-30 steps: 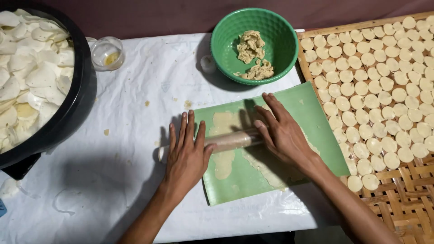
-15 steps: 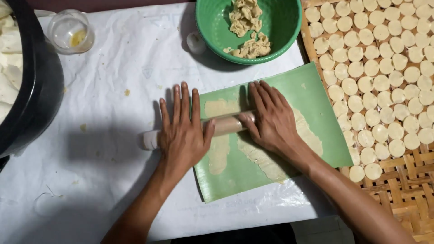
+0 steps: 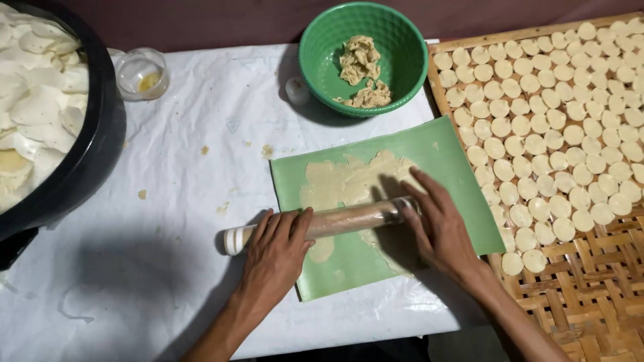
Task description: Rolling out dough on a mat and cutting it into small circular shapes using a circular cutter.
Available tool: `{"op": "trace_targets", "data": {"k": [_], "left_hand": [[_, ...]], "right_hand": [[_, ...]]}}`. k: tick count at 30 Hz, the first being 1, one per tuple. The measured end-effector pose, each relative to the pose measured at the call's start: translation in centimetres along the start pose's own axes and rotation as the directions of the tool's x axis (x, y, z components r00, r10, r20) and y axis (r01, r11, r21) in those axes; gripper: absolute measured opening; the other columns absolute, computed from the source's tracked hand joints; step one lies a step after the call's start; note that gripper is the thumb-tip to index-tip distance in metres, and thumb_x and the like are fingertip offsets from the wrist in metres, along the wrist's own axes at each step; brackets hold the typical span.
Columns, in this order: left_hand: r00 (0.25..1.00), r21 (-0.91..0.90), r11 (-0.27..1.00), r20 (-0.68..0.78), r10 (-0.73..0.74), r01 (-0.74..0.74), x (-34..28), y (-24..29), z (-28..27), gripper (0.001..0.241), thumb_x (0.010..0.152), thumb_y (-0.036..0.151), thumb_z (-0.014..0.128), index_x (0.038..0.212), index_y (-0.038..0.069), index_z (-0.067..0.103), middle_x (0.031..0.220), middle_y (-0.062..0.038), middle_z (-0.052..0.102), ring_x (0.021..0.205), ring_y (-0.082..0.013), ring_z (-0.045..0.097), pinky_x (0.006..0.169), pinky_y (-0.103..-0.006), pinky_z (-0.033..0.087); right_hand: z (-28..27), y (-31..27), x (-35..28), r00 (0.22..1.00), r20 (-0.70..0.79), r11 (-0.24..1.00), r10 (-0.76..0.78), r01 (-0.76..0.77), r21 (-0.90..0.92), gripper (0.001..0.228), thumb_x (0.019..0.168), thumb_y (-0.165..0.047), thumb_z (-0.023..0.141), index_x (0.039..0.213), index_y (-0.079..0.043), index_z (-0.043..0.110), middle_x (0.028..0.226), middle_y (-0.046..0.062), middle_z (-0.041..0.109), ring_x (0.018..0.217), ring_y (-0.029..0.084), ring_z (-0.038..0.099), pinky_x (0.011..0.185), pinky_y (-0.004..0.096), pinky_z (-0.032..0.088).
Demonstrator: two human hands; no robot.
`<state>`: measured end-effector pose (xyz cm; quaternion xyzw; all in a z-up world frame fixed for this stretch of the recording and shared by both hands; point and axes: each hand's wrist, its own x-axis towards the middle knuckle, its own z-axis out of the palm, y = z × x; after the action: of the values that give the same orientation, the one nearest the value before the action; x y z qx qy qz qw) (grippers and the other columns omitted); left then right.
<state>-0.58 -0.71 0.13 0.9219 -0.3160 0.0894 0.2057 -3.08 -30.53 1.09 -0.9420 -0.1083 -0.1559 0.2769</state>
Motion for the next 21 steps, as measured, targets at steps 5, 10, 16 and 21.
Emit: {"op": "trace_targets", "data": {"k": [5,10,16,21], "left_hand": [[0.998,0.099,0.993,-0.017,0.064,-0.062,2.8,-2.2,-0.6,0.050,0.090,0.024,0.070,0.133,0.002,0.055,0.106,-0.013,0.060,0.096,-0.0285,0.058,0.089,-0.0424,0.045],[0.998,0.220,0.975,-0.053,0.018,-0.006,5.9,-6.7,0.3,0.048,0.091,0.027,0.071,0.131,0.005,0.058,0.104,-0.012,0.060,0.098,-0.0281,0.059,0.087,-0.0405,0.046],[0.998,0.190,0.980,-0.012,-0.066,0.067,7.0,-7.1,0.1,0.045,0.093,0.028,0.068,0.131,0.008,0.057,0.103,-0.010,0.060,0.097,-0.0270,0.059,0.083,-0.0395,0.045],[0.997,0.155,0.985,-0.022,-0.070,0.073,7.3,-6.5,-0.9,0.046,0.093,0.023,0.067,0.135,0.008,0.057,0.105,-0.012,0.060,0.099,-0.0278,0.057,0.084,-0.0396,0.042]], "right_hand": [[-1.3,2.6,6.3,0.981,-0.172,0.995,0.091,-0.097,-0.028,0.036,0.104,-0.022,0.057,0.130,0.002,0.064,0.142,0.026,0.053,0.130,0.045,0.054,0.106,0.059,0.048],[1.0,5.6,13.6,0.869,-0.251,0.904,0.426,-0.399,0.153,0.058,0.107,-0.046,0.060,0.141,-0.001,0.046,0.114,0.024,0.066,0.107,0.044,0.068,0.087,0.059,0.052],[6.2,7.4,16.5,0.777,-0.070,0.754,0.625,-0.579,0.309,0.047,0.101,-0.039,0.054,0.122,0.004,0.056,0.107,0.038,0.068,0.109,0.058,0.063,0.093,0.070,0.046],[7.7,8.0,13.8,0.729,-0.049,0.693,0.683,-0.625,0.360,0.041,0.099,-0.034,0.049,0.126,-0.003,0.045,0.106,0.039,0.065,0.112,0.060,0.059,0.091,0.070,0.045]]}}
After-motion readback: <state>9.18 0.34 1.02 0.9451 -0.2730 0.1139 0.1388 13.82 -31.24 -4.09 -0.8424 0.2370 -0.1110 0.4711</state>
